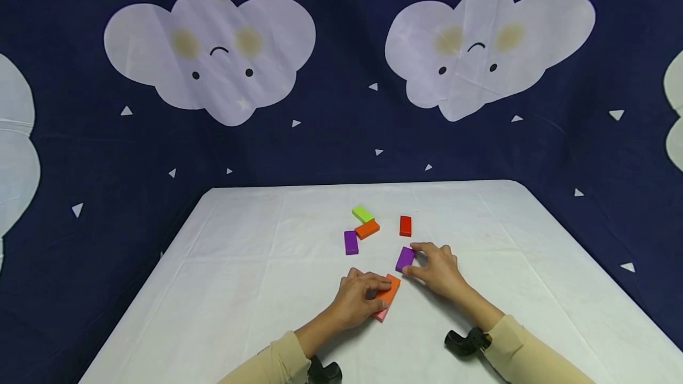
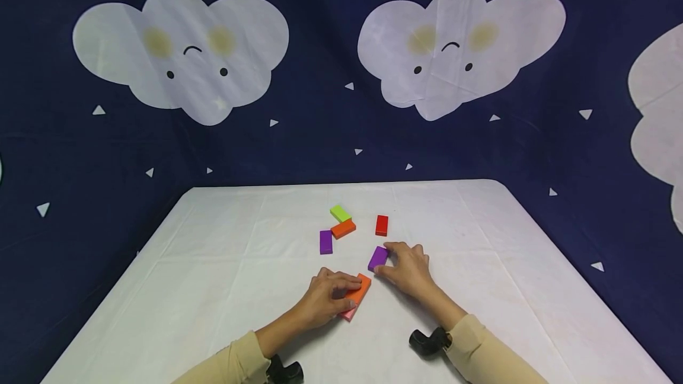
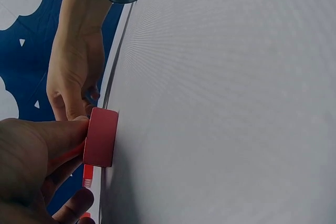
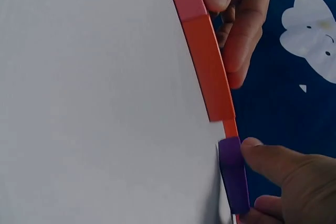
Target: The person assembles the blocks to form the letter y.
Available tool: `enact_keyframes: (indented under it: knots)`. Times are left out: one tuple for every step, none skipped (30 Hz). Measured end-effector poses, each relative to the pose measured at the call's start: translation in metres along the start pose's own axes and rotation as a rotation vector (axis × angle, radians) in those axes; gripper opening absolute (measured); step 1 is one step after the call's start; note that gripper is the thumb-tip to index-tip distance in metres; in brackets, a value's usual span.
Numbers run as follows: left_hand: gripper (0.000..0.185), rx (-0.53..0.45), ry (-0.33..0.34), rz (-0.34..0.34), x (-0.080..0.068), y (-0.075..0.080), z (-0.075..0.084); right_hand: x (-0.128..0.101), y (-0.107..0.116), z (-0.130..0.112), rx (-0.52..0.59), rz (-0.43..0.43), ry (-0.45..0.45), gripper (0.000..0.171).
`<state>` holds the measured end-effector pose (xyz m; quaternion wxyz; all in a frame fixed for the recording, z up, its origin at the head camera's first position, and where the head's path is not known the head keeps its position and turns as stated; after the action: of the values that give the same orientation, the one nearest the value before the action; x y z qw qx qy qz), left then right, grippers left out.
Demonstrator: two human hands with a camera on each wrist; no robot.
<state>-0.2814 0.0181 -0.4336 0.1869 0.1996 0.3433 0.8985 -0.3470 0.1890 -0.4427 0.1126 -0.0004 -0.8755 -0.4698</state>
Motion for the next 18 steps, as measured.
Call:
enact_keyframes:
  knots:
    - [0.031, 0.001, 0.001, 0.001, 0.0, 0.0, 0.0, 0.001, 0.001, 0.0, 0.003, 0.0, 0.001, 0.062]
    - [0.031, 0.001, 0.001, 0.001, 0.0, 0.0, 0.0, 0.002, 0.003, 0.001, 0.008, -0.001, -0.002, 0.061]
    - [0.031, 0.001, 0.002, -0.001, 0.0, 0.0, 0.0, 0.002, 0.004, 0.002, 0.013, -0.006, -0.006, 0.06]
    - [0.031, 0.0, 0.006, -0.002, 0.0, 0.0, -0.001, 0.003, 0.004, 0.003, 0.017, -0.012, -0.007, 0.06]
    - [0.031, -0.001, 0.008, -0.004, 0.0, 0.0, -0.001, 0.004, 0.005, 0.003, 0.018, -0.02, -0.001, 0.059]
    - [0.031, -0.001, 0.011, -0.006, 0.0, 0.0, -0.001, 0.005, 0.005, 0.004, 0.021, -0.03, 0.002, 0.059]
    - [0.031, -0.001, 0.014, -0.008, 0.0, 0.0, -0.001, 0.006, 0.005, 0.004, 0.024, -0.04, 0.007, 0.058]
    - [0.031, -0.002, 0.015, -0.01, 0.0, 0.0, -0.001, 0.007, 0.006, 0.004, 0.029, -0.048, 0.017, 0.058]
    - [0.031, -0.002, 0.017, -0.011, 0.0, 0.0, -0.001, 0.008, 0.006, 0.004, 0.035, -0.056, 0.031, 0.057]
    - [0.031, 0.0, 0.018, -0.011, 0.0, 0.0, -0.002, 0.009, 0.006, 0.003, 0.04, -0.063, 0.049, 0.056]
    - [0.031, 0.0, 0.02, -0.011, 0.0, -0.001, -0.002, 0.01, 0.006, 0.002, 0.043, -0.07, 0.065, 0.055]
    - [0.031, 0.001, 0.025, -0.012, 0.0, -0.001, -0.002, 0.011, 0.006, 0.003, 0.046, -0.078, 0.075, 0.054]
    - [0.031, 0.001, 0.029, -0.013, 0.0, -0.001, -0.003, 0.012, 0.006, 0.003, 0.048, -0.084, 0.087, 0.054]
    - [0.031, -0.001, 0.032, -0.013, 0.0, -0.001, -0.003, 0.013, 0.006, 0.003, 0.049, -0.091, 0.097, 0.053]
    - [0.031, -0.003, 0.036, -0.014, 0.0, -0.001, -0.003, 0.014, 0.005, 0.004, 0.05, -0.1, 0.105, 0.053]
    - [0.031, -0.004, 0.042, -0.016, 0.0, -0.002, -0.004, 0.016, 0.005, 0.005, 0.049, -0.108, 0.114, 0.052]
    - [0.031, -0.007, 0.047, -0.018, 0.0, -0.002, -0.004, 0.017, 0.004, 0.006, 0.052, -0.117, 0.117, 0.051]
    - [0.031, -0.008, 0.048, -0.019, 0.0, -0.002, -0.004, 0.018, 0.004, 0.007, 0.056, -0.125, 0.123, 0.051]
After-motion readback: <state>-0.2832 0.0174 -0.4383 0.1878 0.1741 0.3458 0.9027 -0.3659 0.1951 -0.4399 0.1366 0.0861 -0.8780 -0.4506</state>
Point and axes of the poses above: each hand's wrist, its own x-axis towards the middle knuckle, its own y-axis out of the back of the hand, z = x × y, the point moved 10 cm from there along x, towards the middle knuckle, and after that the axes turned 2 degrees about -x, right-handed, at the moved point
